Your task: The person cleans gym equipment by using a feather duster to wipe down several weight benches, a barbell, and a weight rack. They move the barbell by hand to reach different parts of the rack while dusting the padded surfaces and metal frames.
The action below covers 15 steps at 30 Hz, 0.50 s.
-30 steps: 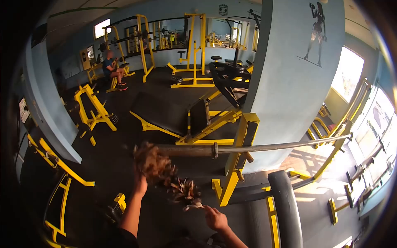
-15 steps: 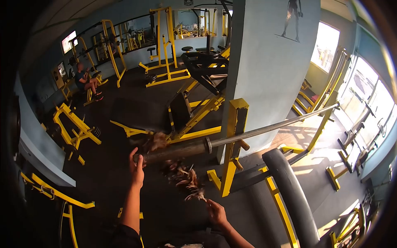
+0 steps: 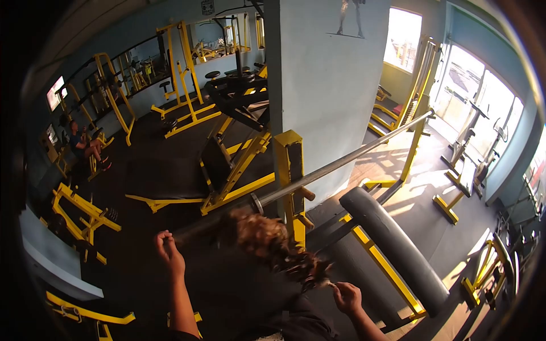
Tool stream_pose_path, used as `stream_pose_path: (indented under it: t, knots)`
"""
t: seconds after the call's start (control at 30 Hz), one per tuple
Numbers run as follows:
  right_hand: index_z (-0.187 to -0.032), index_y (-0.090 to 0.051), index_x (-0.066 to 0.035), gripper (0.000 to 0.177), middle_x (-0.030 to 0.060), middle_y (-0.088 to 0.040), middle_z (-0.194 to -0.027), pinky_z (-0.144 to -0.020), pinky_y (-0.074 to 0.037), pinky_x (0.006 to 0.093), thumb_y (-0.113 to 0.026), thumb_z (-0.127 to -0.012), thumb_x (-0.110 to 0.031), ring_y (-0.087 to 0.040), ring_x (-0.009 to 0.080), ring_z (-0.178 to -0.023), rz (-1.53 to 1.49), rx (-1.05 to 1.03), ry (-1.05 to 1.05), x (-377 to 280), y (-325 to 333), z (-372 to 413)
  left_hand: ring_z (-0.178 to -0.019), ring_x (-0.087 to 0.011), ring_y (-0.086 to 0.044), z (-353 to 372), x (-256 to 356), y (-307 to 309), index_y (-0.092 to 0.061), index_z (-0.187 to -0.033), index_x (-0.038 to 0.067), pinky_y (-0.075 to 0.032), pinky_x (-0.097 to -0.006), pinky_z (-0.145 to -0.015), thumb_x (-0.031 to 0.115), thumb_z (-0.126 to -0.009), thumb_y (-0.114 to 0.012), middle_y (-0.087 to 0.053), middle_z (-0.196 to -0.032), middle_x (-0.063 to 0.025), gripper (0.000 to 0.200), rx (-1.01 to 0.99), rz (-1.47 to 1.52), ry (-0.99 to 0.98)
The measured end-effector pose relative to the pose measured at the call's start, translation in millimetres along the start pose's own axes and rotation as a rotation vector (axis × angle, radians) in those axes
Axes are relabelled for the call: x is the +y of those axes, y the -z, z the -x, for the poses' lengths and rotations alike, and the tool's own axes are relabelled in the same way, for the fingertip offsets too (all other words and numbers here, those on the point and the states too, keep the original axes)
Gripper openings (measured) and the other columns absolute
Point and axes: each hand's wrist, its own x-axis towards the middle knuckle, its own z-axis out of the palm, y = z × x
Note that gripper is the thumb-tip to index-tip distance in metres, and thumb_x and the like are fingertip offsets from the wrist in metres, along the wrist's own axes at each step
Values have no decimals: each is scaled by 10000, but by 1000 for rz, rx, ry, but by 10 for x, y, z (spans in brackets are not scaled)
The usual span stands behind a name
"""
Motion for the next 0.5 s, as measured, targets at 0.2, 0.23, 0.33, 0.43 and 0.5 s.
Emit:
stream_pose_path:
  t: [0.2,0.23,0.33,0.43,0.5]
  knots:
    - [-997,-687,-56,147,135,-673,-813,-608,-526,394,-644,-899,-156,-676,310,-709,160,119,-11,-293,280,-508,-1076,-291,-563,-50,962,-558,-584,-1103,86,-339,-485,-1017,181,-878,-608,-596,-1084,-92,246,-390,-638,-380]
    - [-1003,-686,-68,152,129,-665,-810,-599,-521,403,-647,-907,-180,-671,325,-710,257,116,-15,-302,323,-603,-1087,-296,-565,-49,1033,-700,-589,-1137,77,-341,-484,-1024,226,-885,-621,-598,-1097,-99,294,-451,-645,-427]
    - [-1017,-681,-98,172,110,-645,-787,-591,-517,408,-654,-910,-229,-664,333,-708,215,291,-78,75,337,-783,-1087,-315,-566,-66,1130,-1090,-583,-1206,53,-389,-479,-997,301,-893,-634,-598,-1120,-117,402,-559,-624,-453]
    - [-1032,-681,-98,179,108,-648,-791,-589,-521,406,-648,-916,-229,-662,336,-706,296,67,-34,73,332,-763,-1115,-332,-557,-163,1136,-1507,-569,-1250,45,-447,-456,-948,346,-898,-636,-593,-1134,-132,468,-678,-491,-422]
    - [-1019,-690,-77,184,126,-668,-818,-606,-525,406,-633,-928,-227,-661,345,-704,277,108,-62,312,508,-846,-1104,-334,-564,-169,1301,-1783,-596,-1213,39,-465,-446,-923,350,-894,-644,-591,-1135,-136,448,-735,-528,-371]
